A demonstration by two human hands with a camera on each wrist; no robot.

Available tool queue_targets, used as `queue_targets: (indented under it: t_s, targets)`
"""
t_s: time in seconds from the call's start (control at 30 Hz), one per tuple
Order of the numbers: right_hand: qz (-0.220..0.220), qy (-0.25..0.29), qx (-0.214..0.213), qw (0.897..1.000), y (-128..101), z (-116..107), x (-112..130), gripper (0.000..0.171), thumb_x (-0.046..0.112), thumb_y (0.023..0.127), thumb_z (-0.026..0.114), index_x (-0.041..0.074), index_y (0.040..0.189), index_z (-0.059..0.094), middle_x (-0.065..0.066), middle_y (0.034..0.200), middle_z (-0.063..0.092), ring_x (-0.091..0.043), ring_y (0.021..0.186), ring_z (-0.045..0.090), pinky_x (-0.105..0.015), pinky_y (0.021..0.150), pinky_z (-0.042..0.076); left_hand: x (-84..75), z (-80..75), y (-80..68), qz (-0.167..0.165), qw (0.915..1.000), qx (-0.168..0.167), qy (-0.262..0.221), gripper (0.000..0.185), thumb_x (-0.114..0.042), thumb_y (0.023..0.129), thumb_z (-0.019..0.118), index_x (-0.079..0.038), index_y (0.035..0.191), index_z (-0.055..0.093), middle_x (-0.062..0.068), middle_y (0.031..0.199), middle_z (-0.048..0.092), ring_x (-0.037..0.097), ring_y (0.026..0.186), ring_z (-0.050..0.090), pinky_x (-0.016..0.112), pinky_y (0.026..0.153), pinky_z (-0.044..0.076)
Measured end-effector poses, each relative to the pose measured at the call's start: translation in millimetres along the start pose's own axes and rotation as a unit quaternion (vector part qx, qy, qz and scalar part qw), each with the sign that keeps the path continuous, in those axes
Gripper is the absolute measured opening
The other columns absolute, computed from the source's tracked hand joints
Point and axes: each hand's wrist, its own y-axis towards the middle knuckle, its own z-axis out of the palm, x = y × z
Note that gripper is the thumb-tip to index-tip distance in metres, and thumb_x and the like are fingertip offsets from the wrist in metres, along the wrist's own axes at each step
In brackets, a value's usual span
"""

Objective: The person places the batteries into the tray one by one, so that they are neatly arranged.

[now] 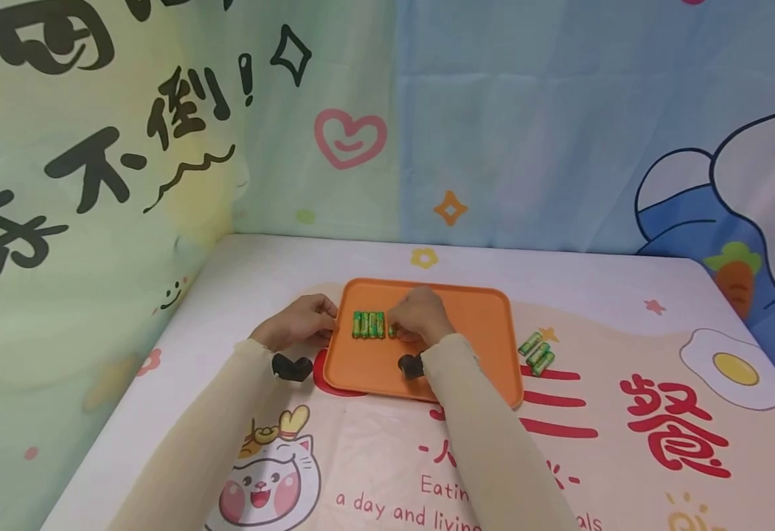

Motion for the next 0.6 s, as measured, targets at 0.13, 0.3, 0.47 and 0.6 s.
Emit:
queue_targets:
  t_s: [0.13,0.3,0.47,0.6]
  targets:
    - [-0.002,-0.019,-0.014,1.0,0,2,3,0.014,0.005,0.088,0.07,0.0,0.075,0.069,-0.01,0.066,0.066,-0.022,0.059,0.062,-0.033,0.059,0.058,-1.6,0.2,0.3,0.001,1.0,0.004,-0.002,0.015,-0.006,0.097,0.063,0.001,0.11,0.058,0.015,0.101,0.067,0.021,0.08,0.067,0.031,0.077,0.061]
    - [0.004,-0.05,-0.033,0.998,1,6,6,0.014,0.005,0.088,0.071,0.0,0.075,0.072,-0.01,0.065,0.067,-0.021,0.059,0.063,-0.032,0.059,0.059,-2.9,-0.4,-0.9,0.0,1.0,0.003,0.002,0.014,-0.007,0.098,0.062,0.0,0.11,0.058,0.015,0.103,0.068,0.022,0.083,0.068,0.032,0.077,0.061]
    - [0.015,-0.079,-0.045,0.996,1,9,10,0.013,0.006,0.085,0.071,0.002,0.074,0.074,-0.008,0.061,0.064,-0.018,0.054,0.059,-0.03,0.053,0.055,-2.1,-0.5,-1.5,0.0,1.0,0.004,-0.005,0.015,-0.005,0.098,0.062,0.001,0.11,0.058,0.016,0.104,0.069,0.022,0.083,0.068,0.032,0.077,0.062]
    - [0.014,-0.088,-0.048,0.995,4,11,10,0.014,0.006,0.086,0.071,0.002,0.072,0.074,-0.008,0.06,0.064,-0.017,0.051,0.058,-0.029,0.052,0.055,-2.6,-1.7,-1.4,0.001,1.0,0.004,-0.005,0.016,-0.006,0.097,0.062,0.001,0.111,0.058,0.015,0.102,0.068,0.021,0.082,0.068,0.031,0.076,0.062]
